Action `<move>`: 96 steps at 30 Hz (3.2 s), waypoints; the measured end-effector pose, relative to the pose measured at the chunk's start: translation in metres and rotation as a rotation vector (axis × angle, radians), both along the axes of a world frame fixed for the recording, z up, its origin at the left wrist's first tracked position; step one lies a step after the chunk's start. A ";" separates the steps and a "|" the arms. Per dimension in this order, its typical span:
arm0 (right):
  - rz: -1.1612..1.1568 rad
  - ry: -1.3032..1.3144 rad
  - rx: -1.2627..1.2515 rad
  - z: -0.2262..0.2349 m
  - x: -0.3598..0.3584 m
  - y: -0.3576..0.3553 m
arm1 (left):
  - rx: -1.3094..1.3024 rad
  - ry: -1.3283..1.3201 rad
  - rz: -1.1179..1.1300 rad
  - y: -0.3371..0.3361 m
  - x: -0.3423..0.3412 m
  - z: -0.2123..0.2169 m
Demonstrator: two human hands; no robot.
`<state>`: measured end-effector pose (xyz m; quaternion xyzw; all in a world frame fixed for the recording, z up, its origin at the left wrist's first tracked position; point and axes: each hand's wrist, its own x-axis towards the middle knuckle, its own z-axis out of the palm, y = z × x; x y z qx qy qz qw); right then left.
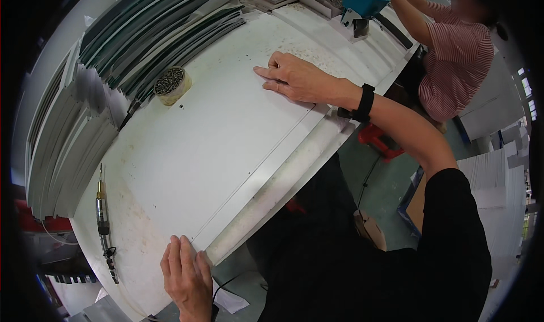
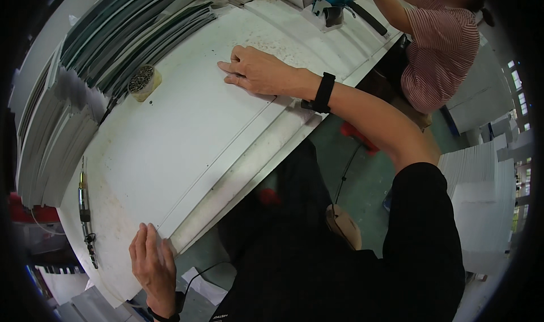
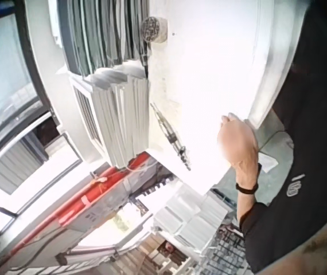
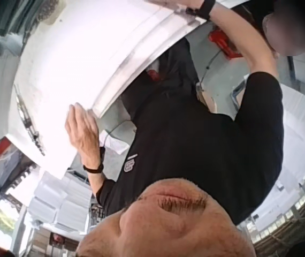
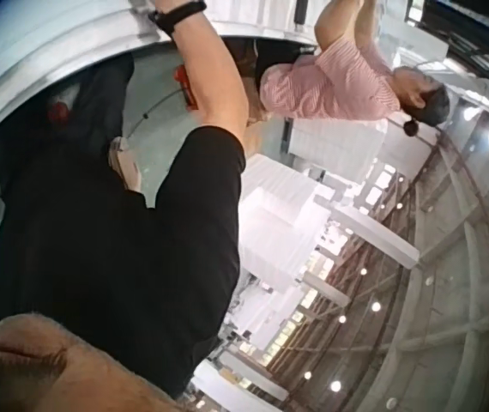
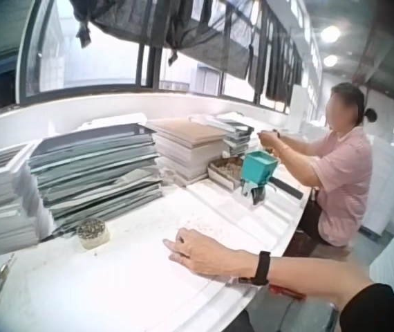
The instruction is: The person uses a pneumatic screwdriver to fasten screws into a white rectangular frame on a workbench. They then pick up the frame, place it on a stack, and retrieve a dark rectangular panel. The person places the panel into the frame, adds a clear sheet on top, and secures the assembly with more screws.
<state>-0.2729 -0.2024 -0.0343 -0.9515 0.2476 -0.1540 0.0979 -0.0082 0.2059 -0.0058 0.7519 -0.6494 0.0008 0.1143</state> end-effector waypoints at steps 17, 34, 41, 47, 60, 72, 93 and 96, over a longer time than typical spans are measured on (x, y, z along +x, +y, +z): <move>0.023 -0.049 -0.042 0.000 0.002 0.000 | 0.143 -0.036 -0.524 -0.346 -0.035 -0.009; 0.144 0.040 0.474 0.003 -0.083 -0.015 | 0.183 -0.080 -0.500 -0.348 -0.036 -0.014; -0.011 0.239 0.466 0.025 -0.068 -0.007 | 0.177 -0.070 -0.491 -0.349 -0.040 -0.017; -0.006 0.349 0.298 0.037 -0.055 0.000 | 0.142 -0.093 -0.473 -0.327 -0.029 -0.028; 0.038 0.414 -0.234 0.043 -0.050 0.011 | 0.186 -0.026 -0.134 -0.065 0.059 -0.008; 0.276 0.330 -0.191 0.038 0.001 0.165 | 0.057 -0.011 -0.167 -0.062 0.051 -0.015; 0.521 0.440 -0.153 0.056 0.088 0.217 | -0.195 0.100 -0.224 0.016 0.036 -0.024; 0.540 0.520 -0.154 0.064 0.099 0.215 | -0.261 0.284 -0.212 0.018 0.044 -0.032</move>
